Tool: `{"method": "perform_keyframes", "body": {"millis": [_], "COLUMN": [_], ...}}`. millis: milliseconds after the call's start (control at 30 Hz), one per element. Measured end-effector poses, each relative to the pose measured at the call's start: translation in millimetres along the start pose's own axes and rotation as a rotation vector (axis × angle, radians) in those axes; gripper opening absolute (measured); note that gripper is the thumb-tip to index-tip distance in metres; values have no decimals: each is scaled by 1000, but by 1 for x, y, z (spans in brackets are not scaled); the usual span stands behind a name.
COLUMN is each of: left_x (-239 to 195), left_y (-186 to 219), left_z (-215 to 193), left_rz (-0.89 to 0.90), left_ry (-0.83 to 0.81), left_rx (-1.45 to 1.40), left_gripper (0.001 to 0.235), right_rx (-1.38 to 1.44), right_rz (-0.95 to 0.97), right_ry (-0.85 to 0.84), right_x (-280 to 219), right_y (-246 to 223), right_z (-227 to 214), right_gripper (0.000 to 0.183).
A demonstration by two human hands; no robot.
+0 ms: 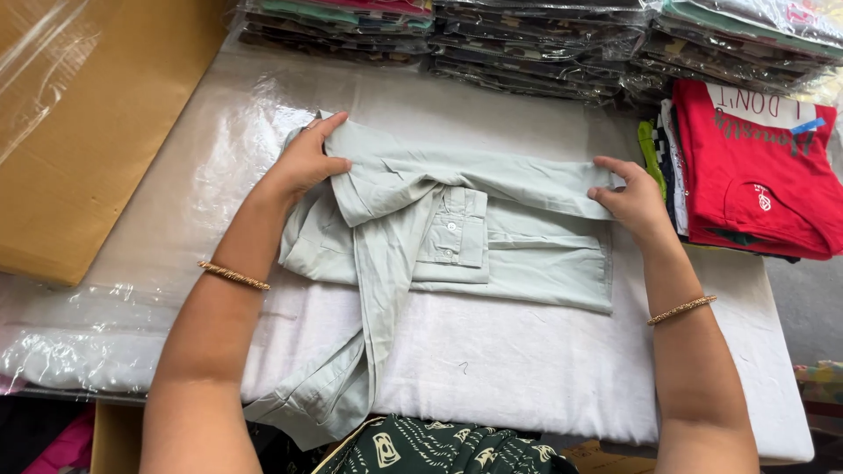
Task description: The person folds a light green button-up shirt on a white surface, smoothing the fabric and aligning the sleeves before stacking it. They then fold a red garment with a textured pattern, smoothing it out and folding it into a compact square.
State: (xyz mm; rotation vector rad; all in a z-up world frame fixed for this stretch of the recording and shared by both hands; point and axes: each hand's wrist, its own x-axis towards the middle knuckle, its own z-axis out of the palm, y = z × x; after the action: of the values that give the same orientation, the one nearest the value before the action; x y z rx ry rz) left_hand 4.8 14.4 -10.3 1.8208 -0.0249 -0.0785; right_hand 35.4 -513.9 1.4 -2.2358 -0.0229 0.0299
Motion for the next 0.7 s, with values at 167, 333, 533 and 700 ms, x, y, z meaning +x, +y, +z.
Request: {"method": "perform_keyframes", "body": {"millis": [167, 333, 533, 700], "left_x": [3, 7, 0, -10], "left_y": [-17, -20, -7, 16], "left_z": [2, 5, 10, 11], "left_rz": [-12, -90, -4, 92], "left_ry": [-49, -23, 172, 499], "left_rx": [300, 484, 325, 453], "left_gripper": [86, 90, 60, 31], "right_rx": [-454, -339, -370, -78], "right_rz": [-183, -121, -142, -322], "right_ry": [-14, 132, 151, 26], "right_x": [7, 15, 16, 9], "right_y": [23, 33, 19, 14], "right_z": [-10, 6, 18, 4], "right_gripper": [50, 38, 32, 20]}}
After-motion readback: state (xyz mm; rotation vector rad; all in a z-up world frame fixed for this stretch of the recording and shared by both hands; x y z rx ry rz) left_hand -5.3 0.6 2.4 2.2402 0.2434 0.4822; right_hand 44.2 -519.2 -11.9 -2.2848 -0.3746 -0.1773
